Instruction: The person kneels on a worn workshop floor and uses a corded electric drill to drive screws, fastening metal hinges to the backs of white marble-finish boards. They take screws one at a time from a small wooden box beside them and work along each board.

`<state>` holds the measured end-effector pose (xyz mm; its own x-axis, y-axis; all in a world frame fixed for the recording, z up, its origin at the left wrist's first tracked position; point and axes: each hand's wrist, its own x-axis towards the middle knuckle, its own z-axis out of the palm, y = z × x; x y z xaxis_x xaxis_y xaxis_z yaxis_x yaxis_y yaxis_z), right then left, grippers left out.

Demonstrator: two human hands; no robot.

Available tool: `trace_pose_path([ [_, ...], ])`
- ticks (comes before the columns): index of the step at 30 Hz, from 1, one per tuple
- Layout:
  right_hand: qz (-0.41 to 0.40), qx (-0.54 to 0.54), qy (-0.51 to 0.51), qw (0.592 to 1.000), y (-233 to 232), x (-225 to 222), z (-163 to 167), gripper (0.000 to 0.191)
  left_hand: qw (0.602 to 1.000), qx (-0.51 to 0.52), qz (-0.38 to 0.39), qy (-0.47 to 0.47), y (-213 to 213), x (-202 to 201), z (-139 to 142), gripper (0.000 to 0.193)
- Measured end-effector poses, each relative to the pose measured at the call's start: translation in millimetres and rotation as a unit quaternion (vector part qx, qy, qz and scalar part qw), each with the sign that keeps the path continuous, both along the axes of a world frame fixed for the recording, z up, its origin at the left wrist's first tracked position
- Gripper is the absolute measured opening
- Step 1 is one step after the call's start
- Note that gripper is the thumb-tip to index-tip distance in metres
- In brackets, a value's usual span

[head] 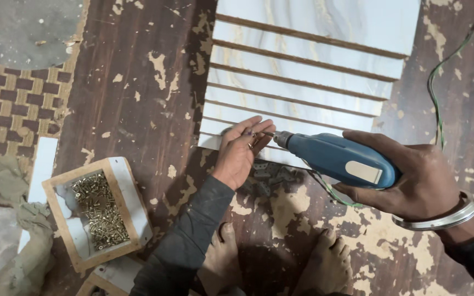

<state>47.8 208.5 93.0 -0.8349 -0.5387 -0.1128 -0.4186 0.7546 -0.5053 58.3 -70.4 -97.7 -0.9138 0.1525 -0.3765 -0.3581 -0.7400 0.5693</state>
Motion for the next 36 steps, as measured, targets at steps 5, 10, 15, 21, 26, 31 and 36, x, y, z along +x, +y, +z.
trace_pose_path([
  [5,-0.044,-0.042,-0.010,0.998,13,11,-5,0.084,0.998,-0.055,-0.042,0.006,13,-13,6,0.024],
  [10,-0.077,-0.042,0.017,0.996,20,14,-8,0.086,0.999,-0.027,-0.032,-0.023,22,-20,3,0.018],
  [15,-0.110,-0.061,-0.043,0.991,29,21,-12,0.086,0.998,-0.019,-0.055,-0.001,17,-22,-7,0.024],
  [21,-0.113,-0.055,-0.019,0.992,34,20,-15,0.088,0.998,-0.037,-0.030,-0.043,20,-27,-15,0.028],
  [26,-0.112,-0.078,0.004,0.991,23,20,-18,0.088,0.998,-0.024,0.013,-0.065,26,-30,-19,0.031],
  [31,-0.111,-0.088,-0.008,0.990,21,19,-20,0.090,0.993,-0.034,0.046,-0.100,30,-33,-20,0.034],
  [36,-0.107,-0.070,0.015,0.992,24,14,-29,0.089,0.995,-0.003,0.066,-0.074,25,-30,-18,0.032],
])
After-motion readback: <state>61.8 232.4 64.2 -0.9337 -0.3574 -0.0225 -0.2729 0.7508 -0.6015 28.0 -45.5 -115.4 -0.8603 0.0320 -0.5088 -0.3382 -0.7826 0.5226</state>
